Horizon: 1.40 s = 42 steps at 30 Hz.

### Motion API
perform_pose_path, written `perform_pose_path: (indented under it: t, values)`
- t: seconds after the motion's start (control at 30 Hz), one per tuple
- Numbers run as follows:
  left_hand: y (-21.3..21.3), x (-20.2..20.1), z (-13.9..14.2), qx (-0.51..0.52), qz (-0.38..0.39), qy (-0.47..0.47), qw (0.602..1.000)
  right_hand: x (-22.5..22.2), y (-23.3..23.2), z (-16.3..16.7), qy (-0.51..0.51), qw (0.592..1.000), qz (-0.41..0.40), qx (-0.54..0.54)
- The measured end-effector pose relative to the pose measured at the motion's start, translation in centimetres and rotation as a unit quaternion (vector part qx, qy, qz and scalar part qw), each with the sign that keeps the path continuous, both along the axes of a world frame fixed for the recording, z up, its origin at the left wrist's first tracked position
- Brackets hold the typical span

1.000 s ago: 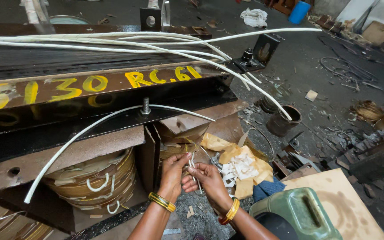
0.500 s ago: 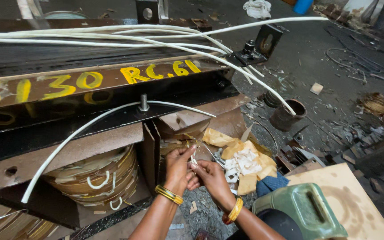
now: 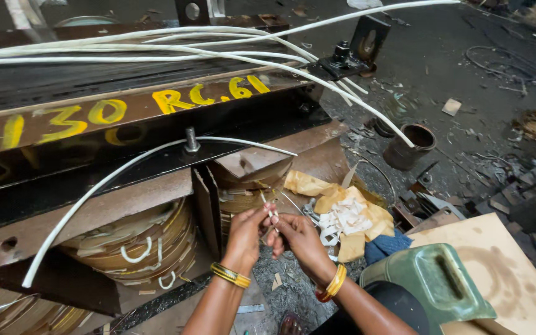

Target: The person is repairing an electrical component by stripping and twisting wires. They use pliers to strip the insulation and then twist the exposed wires together.

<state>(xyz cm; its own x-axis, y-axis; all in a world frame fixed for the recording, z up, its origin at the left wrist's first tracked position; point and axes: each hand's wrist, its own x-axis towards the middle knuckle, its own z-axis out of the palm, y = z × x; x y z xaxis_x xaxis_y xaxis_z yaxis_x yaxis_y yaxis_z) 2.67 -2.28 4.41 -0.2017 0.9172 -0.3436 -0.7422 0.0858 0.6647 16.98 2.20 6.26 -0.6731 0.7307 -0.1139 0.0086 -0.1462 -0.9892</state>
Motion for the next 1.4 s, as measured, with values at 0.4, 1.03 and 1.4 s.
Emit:
perform_pose_path:
  t: [0.4, 1.03, 1.4]
  values:
    - [1.1, 0.1, -2.1, 0.021, 0.033, -0.018, 0.999, -0.2, 0.0, 0.9, -0.044, 0.998, -0.012, 0.044]
    - [2.1, -1.2, -1.9, 0.012, 0.055, 0.055, 0.997, 0.5, 0.6, 1.0, -0.036, 0.999, 0.000, 0.039]
    - [2.1, -0.5, -0.9, 0.044, 0.057, 0.065, 0.995, 0.2, 0.1, 0.0, 0.007, 1.000, -0.005, -0.027]
